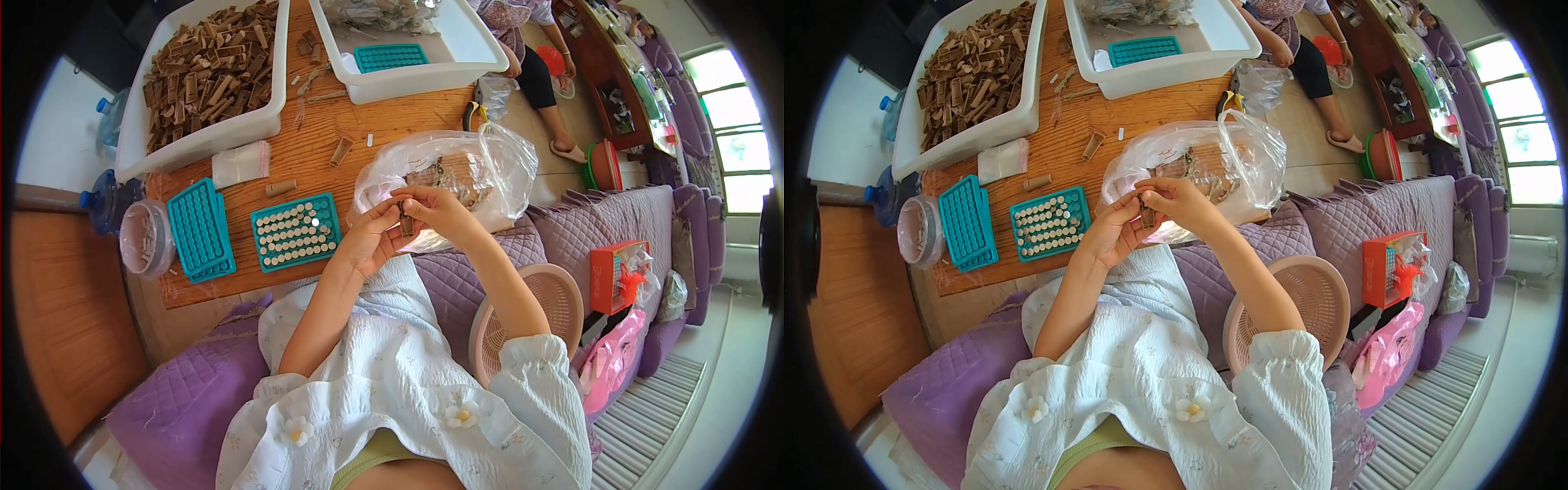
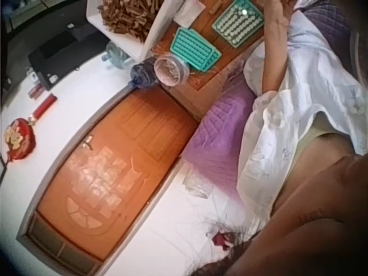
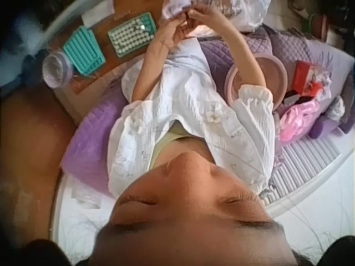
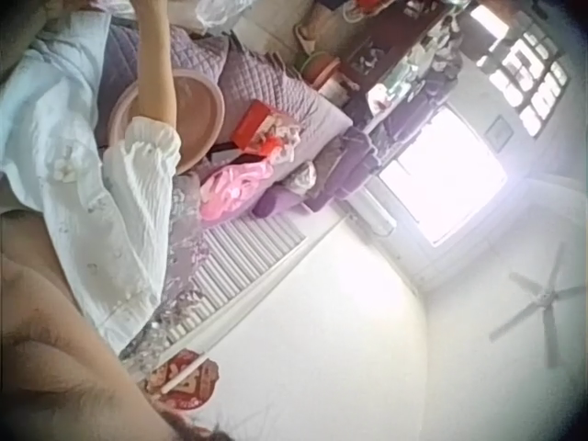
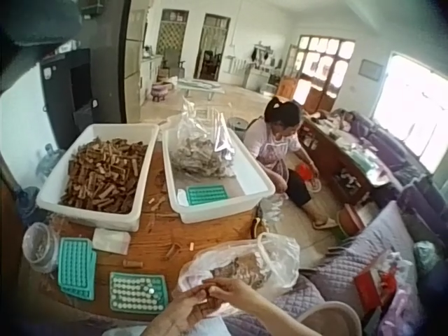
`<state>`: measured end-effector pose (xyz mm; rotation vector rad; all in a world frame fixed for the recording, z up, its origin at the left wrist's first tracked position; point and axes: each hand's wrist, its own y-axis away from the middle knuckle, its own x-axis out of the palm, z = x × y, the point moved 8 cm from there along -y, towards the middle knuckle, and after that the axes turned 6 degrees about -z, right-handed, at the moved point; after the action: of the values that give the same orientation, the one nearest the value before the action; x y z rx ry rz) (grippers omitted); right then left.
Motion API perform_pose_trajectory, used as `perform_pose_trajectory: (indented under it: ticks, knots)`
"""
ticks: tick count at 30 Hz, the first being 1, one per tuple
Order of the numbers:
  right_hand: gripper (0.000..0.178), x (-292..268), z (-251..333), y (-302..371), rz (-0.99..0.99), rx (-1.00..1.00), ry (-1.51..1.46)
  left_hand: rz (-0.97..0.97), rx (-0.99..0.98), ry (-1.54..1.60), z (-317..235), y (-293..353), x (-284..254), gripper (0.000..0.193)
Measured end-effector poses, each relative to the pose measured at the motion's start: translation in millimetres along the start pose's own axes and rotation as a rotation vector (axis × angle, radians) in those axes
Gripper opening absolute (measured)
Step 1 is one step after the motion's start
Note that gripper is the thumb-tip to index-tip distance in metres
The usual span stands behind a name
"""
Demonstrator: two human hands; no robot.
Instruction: The person assembles small metal parts into a plastic tray by hand, taking the parts from containers and plastic bags.
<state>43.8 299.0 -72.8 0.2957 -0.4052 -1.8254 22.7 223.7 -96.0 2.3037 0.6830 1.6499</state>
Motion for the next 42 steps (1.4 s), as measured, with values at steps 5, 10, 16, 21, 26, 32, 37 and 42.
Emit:
perform_pose_trajectory:
  ticks: [5, 10, 16, 21, 26, 32, 37, 42]
  knots:
    - [0.032, -1.9, 6.4, 3.1, -0.054, -0.028, 0.020, -0.053, 0.029, 0.076, -2.6, 1.8, -1.1, 0.025]
    - [0.032, -6.2, 12.7, 6.4, -0.062, -0.014, 0.097, -0.003, 0.043, 0.109, -2.3, 0.1, 0.1, 0.025]
    - [0.030, -16.6, 25.6, 11.1, -0.101, -0.066, 0.253, 0.057, 0.083, 0.081, -4.2, -2.4, 0.0, 0.033]
    - [0.040, -90.0, 87.2, 52.4, -0.431, -0.378, 0.059, 0.072, 0.109, 0.139, -11.0, 2.9, -10.2, 0.035]
    - [0.074, -276.0, 61.9, 241.5, -1.397, -0.760, -0.586, 0.038, 0.087, 0.142, -9.1, -1.3, -2.3, 0.033]
    - [0.013, -420.1, -109.9, 379.9, -1.706, -0.212, -0.720, 0.050, 0.088, 0.118, -4.9, -7.3, 8.9, 0.031]
    - [0.027, -357.0, 2.5, 293.8, -1.756, -0.418, -0.155, 0.132, 0.113, 0.133, -3.3, -10.3, 9.2, 0.030]
    - [0.018, -40.6, 125.8, 44.9, -0.339, -0.420, 0.685, -0.025, 0.150, 0.095, -6.4, -2.4, -4.6, 0.024]
